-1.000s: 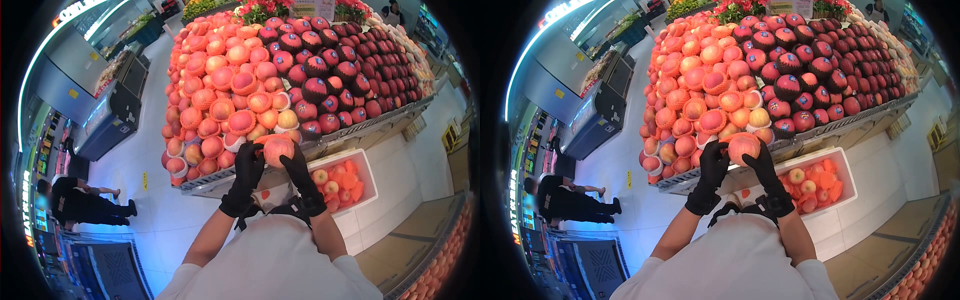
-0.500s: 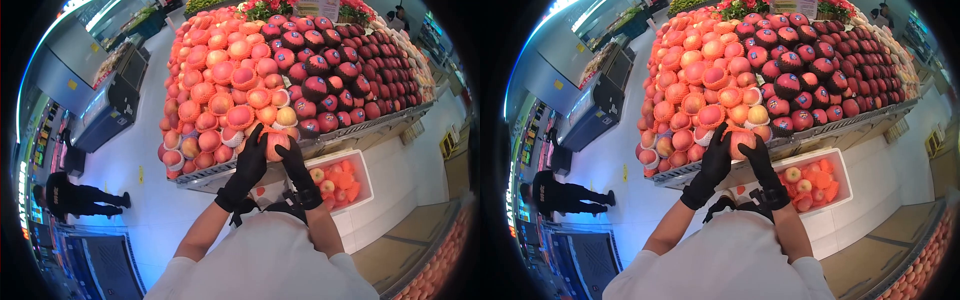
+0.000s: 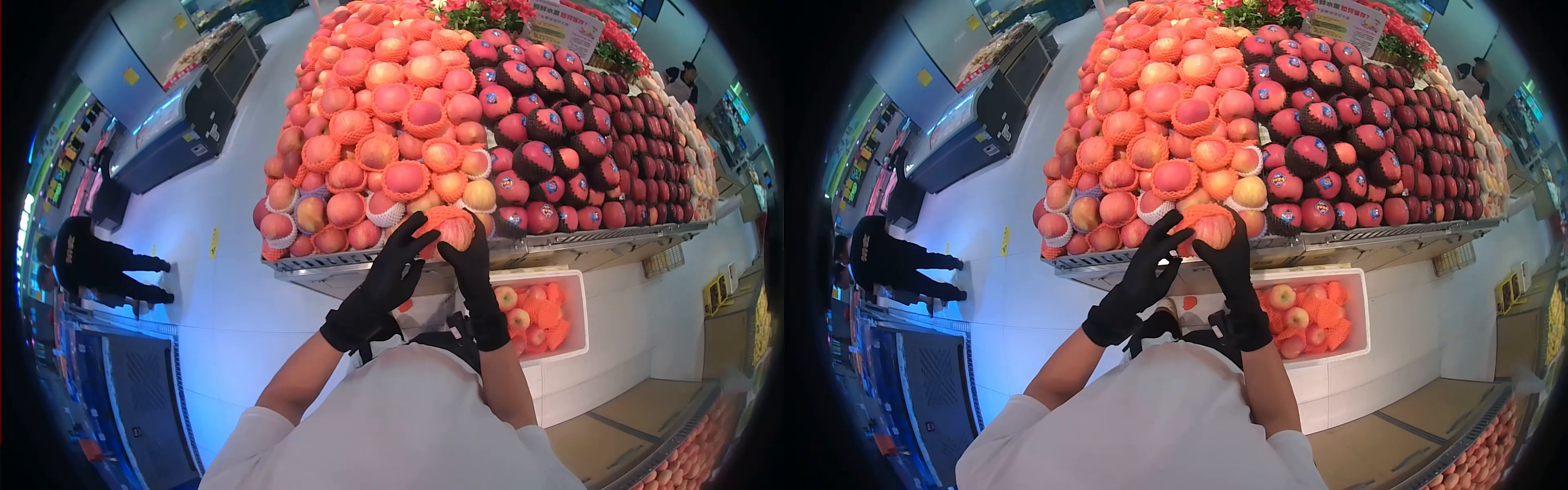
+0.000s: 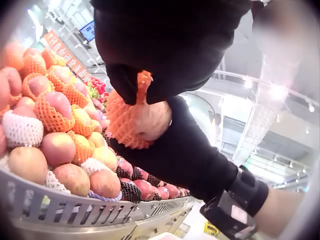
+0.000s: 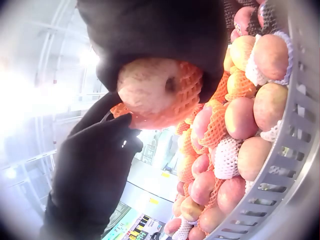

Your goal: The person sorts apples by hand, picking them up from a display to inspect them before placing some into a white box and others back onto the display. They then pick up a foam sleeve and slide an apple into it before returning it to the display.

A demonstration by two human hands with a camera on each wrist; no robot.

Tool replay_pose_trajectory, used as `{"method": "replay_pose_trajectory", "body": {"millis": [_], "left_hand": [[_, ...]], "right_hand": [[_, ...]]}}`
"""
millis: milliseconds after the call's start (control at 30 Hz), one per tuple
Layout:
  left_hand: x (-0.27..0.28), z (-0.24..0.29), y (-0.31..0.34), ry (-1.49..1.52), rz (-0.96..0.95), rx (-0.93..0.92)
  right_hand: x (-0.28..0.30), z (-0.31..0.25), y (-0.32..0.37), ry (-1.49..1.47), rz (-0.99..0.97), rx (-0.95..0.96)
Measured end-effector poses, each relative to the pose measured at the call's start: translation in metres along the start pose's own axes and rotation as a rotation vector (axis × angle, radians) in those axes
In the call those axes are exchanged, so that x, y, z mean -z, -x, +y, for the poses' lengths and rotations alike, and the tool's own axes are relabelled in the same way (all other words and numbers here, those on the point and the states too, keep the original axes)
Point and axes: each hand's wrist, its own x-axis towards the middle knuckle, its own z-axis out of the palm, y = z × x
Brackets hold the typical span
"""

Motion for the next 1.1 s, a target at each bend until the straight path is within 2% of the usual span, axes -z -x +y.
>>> {"method": "replay_pose_trajectory", "body": {"millis": [100,233,267,367,400,500,567,700,800,933,1000,1033,1100], "left_hand": [[0.024,0.002,0.007,0.207,0.072,0.087],[0.029,-0.039,0.004,0.761,0.118,0.529],[0.032,-0.046,0.003,0.885,0.042,0.625],[0.029,-0.065,0.004,0.824,-0.098,0.512],[0.034,-0.062,0.003,0.896,-0.066,0.523],[0.058,-0.071,-0.008,0.907,-0.140,0.575],[0.066,-0.076,-0.013,0.869,-0.062,0.474],[0.088,-0.076,-0.028,0.796,0.028,0.392],[0.090,-0.091,-0.031,0.860,0.144,0.340],[0.098,-0.108,-0.034,0.905,0.151,0.424],[0.113,-0.108,-0.036,0.991,0.170,0.524],[0.120,-0.108,-0.037,1.002,0.176,0.509],[0.131,-0.113,-0.038,1.023,0.192,0.471]], "right_hand": [[-0.004,-0.011,-0.004,0.174,-0.024,0.075],[-0.028,-0.037,-0.002,0.268,-0.075,0.162],[-0.035,-0.037,-0.001,0.273,-0.095,0.168],[-0.059,-0.039,-0.001,0.278,-0.139,0.189],[-0.068,-0.041,-0.006,0.280,-0.155,0.202],[-0.076,-0.049,-0.016,0.248,-0.243,0.188],[-0.067,-0.046,-0.029,0.258,-0.321,0.128],[-0.085,-0.050,-0.044,0.365,-0.163,0.171],[-0.104,-0.045,-0.052,0.402,-0.047,0.198],[-0.126,-0.043,-0.063,0.423,0.009,0.139],[-0.131,-0.037,-0.061,0.564,-0.094,0.263],[-0.134,-0.035,-0.061,0.633,-0.148,0.327],[-0.145,-0.033,-0.059,0.511,-0.092,0.160]]}}
